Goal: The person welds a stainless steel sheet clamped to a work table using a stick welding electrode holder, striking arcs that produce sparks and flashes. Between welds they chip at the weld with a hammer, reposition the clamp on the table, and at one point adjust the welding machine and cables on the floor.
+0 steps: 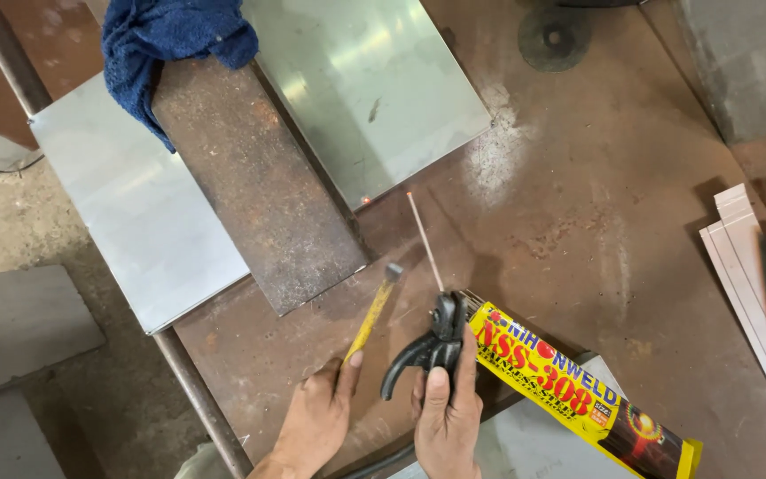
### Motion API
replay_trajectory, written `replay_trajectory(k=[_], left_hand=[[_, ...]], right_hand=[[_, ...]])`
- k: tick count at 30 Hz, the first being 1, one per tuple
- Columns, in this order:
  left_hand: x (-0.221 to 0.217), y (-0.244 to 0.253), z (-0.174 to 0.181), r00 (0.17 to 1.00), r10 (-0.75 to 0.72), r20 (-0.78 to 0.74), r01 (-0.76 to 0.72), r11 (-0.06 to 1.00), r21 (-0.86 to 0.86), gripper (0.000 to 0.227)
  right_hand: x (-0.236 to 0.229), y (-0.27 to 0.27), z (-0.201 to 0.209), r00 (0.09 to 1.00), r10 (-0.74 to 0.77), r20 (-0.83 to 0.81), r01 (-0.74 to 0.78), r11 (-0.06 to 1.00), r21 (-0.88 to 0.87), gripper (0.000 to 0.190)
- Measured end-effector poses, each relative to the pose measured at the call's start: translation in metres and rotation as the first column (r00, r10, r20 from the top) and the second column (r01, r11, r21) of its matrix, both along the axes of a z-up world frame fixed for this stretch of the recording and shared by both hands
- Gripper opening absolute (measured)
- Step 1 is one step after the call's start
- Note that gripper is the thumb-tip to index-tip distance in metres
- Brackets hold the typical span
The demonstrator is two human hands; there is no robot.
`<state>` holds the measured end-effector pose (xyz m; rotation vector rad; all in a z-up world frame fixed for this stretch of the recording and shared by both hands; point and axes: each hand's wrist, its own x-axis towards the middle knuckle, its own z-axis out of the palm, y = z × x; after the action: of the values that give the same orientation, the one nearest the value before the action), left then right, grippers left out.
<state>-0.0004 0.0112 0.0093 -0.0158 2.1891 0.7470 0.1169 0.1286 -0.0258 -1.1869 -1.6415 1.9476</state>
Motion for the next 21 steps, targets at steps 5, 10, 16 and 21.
replay_trajectory(k=[5,10,16,21], left_hand=[[0.001,0.042,-0.016,0.991,0.016,-0.135,-0.001,0.994,0.113,0.042],[0.005,0.08,-0.03,0.946,0.101,-0.309,-0.056,0.987,0.149,0.043],[0.009,0.097,-0.059,0.895,0.226,-0.384,-0.171,0.97,0.172,0.05],[0.007,0.098,-0.069,0.906,0.244,-0.347,-0.168,0.957,0.235,0.05]], right_hand=[[0.009,-0.006,0.012,0.982,-0.097,-0.161,0.095,0.995,-0.02,0.069],[0.017,-0.011,0.018,0.971,-0.146,-0.191,0.139,0.989,-0.05,0.069],[0.021,-0.011,0.017,0.96,-0.173,-0.22,0.161,0.984,-0.071,0.07],[0.021,-0.01,0.02,0.968,-0.199,-0.155,0.194,0.98,-0.043,0.071]])
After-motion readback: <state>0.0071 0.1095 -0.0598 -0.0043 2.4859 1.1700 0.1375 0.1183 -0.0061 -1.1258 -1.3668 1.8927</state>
